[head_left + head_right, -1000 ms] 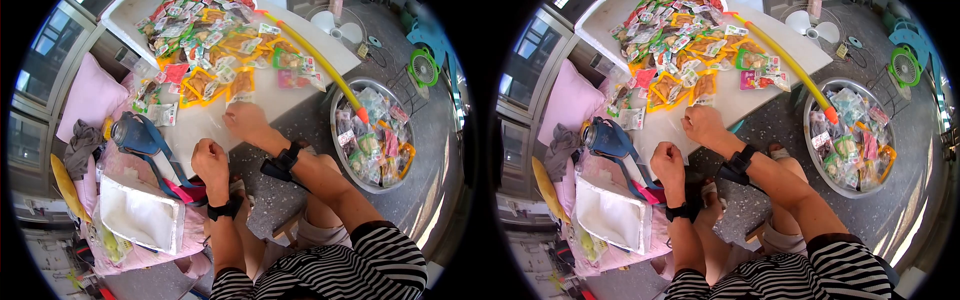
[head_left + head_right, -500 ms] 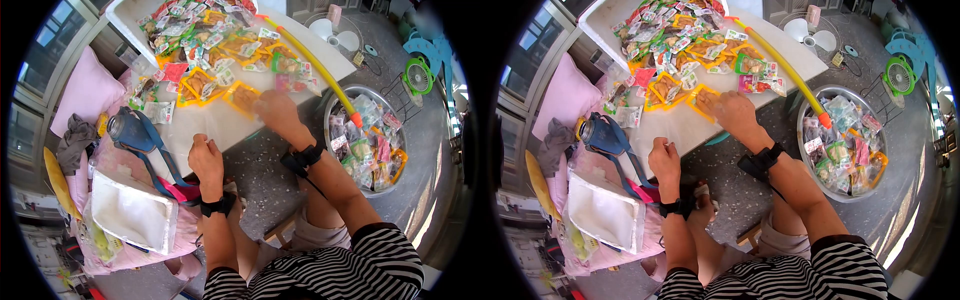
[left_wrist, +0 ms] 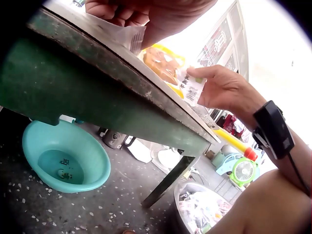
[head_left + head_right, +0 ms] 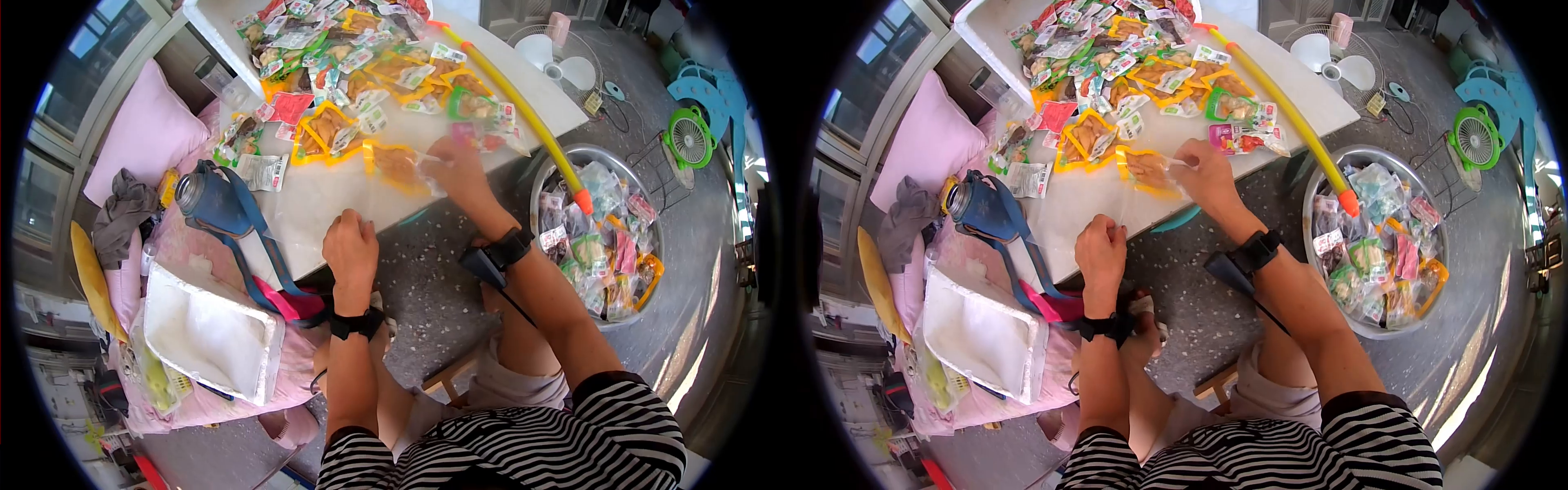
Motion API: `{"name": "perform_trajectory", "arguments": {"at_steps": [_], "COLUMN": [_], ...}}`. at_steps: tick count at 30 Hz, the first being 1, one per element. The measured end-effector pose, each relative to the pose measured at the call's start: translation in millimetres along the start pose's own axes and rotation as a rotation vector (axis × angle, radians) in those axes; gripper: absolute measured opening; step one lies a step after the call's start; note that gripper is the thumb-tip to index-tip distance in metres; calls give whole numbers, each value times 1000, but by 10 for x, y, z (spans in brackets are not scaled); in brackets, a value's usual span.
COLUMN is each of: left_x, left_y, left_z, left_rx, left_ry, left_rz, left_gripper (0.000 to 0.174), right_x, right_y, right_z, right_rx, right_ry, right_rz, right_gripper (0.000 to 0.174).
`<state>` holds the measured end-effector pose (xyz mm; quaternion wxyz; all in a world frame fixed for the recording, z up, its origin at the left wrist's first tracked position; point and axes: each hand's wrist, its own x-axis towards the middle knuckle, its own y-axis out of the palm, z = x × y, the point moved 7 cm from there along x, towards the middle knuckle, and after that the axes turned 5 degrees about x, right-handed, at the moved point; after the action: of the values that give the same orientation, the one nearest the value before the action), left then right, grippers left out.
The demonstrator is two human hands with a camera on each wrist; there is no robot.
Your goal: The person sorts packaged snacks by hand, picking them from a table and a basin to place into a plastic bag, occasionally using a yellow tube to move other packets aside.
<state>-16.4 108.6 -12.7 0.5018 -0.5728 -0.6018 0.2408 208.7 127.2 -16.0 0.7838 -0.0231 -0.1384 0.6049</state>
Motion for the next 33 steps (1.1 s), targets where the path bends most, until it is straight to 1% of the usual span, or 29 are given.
{"name": "perform_trajectory", "arguments": {"at_steps": [2,5,8,11,14,17,18,20,23,26,29,32,33], "left_x": [10,39,53,58,56,54,50,28,-16,-55,-72,-58,-54], "left_y": [8,8,15,9,-5,5,10,-30,-141,-160,-157,-218,-252], "left_z": [8,23,35,48,49,43,42,-9,-142,-242,-290,-283,-264], "left_rx": [-18,-17,-15,-23,-53,-74,-77,-85,-51,-30,-44,-76,-86], "left_ry": [-9,-7,-10,-34,-40,-43,-45,7,68,131,172,187,186], "left_rz": [-8,-63,-98,-102,-101,-70,-54,-97,-135,-169,-204,-268,-295], "left_gripper": [13,12,12,11,9,9,10,13,19,23,25,25,25], "right_x": [-37,-103,-114,-127,-132,-125,-119,-104,-83,-41,-137,-345,-345], "right_y": [-86,-207,-208,-131,-29,9,26,66,105,144,461,713,686], "right_z": [162,225,245,343,284,336,323,264,195,100,-127,55,162], "right_rx": [45,150,232,62,8,-24,-31,-44,-90,-47,387,722,567], "right_ry": [-74,-84,34,-73,-71,-138,-153,-182,-111,-98,245,299,285], "right_rz": [-86,-225,-108,112,256,250,248,243,212,88,223,367,391], "right_gripper": [17,16,18,22,26,26,24,20,22,25,26,29,31]}}
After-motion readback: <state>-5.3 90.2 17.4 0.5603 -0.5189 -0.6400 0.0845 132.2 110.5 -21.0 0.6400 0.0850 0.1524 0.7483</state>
